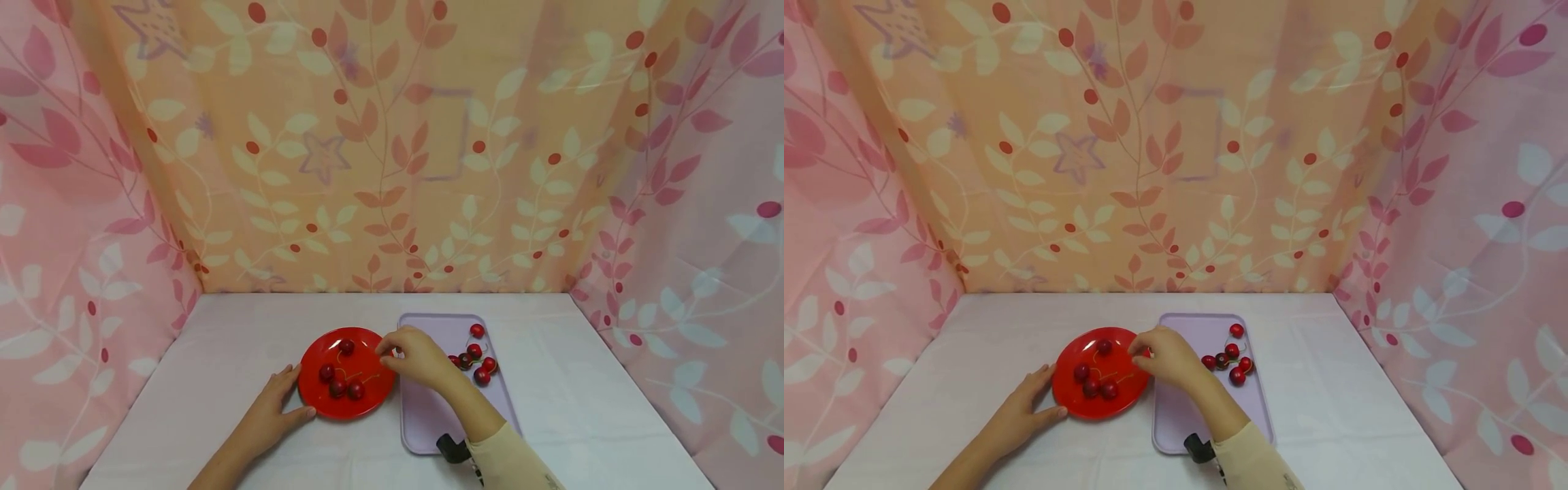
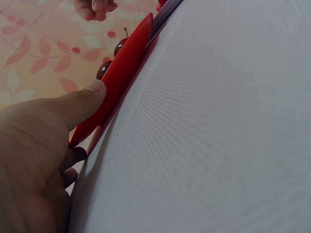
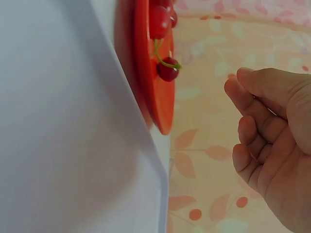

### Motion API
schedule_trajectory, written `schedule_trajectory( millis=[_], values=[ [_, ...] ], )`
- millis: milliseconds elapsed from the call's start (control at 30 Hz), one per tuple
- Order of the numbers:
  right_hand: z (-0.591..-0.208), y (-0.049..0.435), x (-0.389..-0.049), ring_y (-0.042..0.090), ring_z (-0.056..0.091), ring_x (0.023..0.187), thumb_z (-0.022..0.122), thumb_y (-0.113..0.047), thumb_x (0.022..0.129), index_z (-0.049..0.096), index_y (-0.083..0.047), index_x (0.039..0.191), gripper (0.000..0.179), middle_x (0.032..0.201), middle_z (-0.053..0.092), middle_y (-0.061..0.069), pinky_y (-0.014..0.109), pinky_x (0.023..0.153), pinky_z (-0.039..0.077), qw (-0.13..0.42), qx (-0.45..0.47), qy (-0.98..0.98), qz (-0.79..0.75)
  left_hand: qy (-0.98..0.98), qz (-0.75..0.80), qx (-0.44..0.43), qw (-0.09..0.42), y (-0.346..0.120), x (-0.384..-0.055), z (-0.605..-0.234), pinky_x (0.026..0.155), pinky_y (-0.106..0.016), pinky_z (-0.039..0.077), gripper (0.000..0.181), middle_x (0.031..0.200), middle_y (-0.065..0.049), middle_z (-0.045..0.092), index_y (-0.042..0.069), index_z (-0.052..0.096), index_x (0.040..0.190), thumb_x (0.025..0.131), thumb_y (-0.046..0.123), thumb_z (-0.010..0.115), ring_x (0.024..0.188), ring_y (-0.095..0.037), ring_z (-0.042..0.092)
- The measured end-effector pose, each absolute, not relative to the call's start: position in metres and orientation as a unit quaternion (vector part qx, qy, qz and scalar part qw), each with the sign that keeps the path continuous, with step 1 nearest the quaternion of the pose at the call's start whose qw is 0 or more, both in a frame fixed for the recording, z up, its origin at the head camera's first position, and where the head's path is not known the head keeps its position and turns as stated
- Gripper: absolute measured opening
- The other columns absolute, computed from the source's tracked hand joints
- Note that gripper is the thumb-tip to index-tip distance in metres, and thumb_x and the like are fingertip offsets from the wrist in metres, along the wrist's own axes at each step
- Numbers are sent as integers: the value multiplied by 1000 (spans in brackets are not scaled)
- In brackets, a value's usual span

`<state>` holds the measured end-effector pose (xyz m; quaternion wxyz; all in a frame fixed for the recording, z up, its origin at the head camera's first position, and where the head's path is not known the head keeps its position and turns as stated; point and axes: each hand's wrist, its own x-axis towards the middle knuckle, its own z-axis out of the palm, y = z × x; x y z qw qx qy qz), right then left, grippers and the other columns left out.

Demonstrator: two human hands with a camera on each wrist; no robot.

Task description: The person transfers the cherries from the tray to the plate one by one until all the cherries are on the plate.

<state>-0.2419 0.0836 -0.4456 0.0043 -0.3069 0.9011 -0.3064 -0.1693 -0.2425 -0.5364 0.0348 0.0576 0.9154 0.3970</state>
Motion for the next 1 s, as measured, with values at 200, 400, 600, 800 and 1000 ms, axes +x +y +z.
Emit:
schedule_trajectory(
  millis=[200,400,600,800,1000],
  values=[
    [-439,97,-235,19,63,99,77,-21,93,78,-20,106,13,95,67,-15,26,83,55,-18,-299,904,-307,917,393,61,29,-245,-171,-538,120,-66,18,102,165,-17,33,18,35,161,80,56,82,154,-48,18],
    [-435,113,-227,15,61,98,78,-20,92,78,-21,105,14,94,67,-17,27,83,55,-38,-289,907,-303,917,394,60,35,-244,-172,-538,120,-65,17,102,166,-16,32,18,34,161,80,57,82,155,-46,17],
    [-436,134,-220,3,57,95,81,-19,89,77,-26,100,13,94,68,-20,26,83,55,-81,-279,908,-303,916,394,59,37,-244,-171,-536,119,-67,18,102,166,-17,31,17,34,162,80,56,81,154,-49,16],
    [-434,157,-213,5,57,92,83,-13,86,76,-29,97,20,93,70,-18,26,77,57,-131,-290,898,-305,916,395,60,34,-244,-170,-536,119,-67,19,101,166,-18,31,17,34,162,81,55,81,154,-50,16],
    [-432,179,-208,9,57,87,85,-10,84,76,-27,94,21,91,70,-16,29,72,57,-156,-279,896,-306,915,396,64,30,-243,-171,-538,120,-66,18,101,166,-17,32,17,34,161,81,55,81,154,-48,17]
  ],
)
